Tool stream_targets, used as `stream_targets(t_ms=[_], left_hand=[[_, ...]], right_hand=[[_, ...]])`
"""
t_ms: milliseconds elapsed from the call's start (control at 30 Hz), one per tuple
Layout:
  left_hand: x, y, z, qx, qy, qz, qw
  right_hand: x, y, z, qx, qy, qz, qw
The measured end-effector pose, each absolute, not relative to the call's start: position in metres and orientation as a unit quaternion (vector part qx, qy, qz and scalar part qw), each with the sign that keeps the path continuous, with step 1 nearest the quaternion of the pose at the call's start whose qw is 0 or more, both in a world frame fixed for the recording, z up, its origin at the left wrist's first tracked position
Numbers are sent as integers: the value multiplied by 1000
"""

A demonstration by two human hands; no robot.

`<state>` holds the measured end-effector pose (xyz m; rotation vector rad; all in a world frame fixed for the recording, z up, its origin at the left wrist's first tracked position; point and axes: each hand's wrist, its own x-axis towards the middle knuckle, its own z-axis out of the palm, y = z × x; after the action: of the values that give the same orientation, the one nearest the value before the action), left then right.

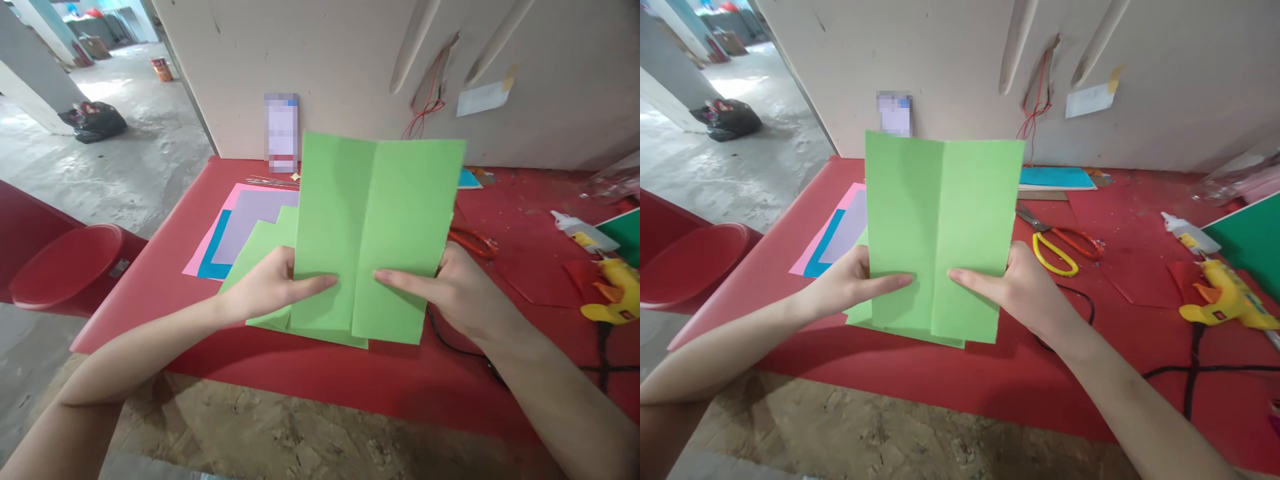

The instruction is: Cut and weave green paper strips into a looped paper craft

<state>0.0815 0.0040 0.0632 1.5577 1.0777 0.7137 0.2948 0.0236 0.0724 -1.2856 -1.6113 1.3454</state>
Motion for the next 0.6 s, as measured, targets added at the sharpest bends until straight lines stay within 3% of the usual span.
stream_targets(t_ms=[100, 333, 600], left_hand=[[82, 5, 63, 601, 444, 336, 573], [83, 2, 64, 552, 399, 346, 645], [82, 5, 67, 583, 354, 333, 652]], right_hand=[[296, 23, 74, -453, -583, 601, 308], [296, 22, 67, -393, -534, 676, 322], [299, 19, 76, -402, -586, 647, 279]])
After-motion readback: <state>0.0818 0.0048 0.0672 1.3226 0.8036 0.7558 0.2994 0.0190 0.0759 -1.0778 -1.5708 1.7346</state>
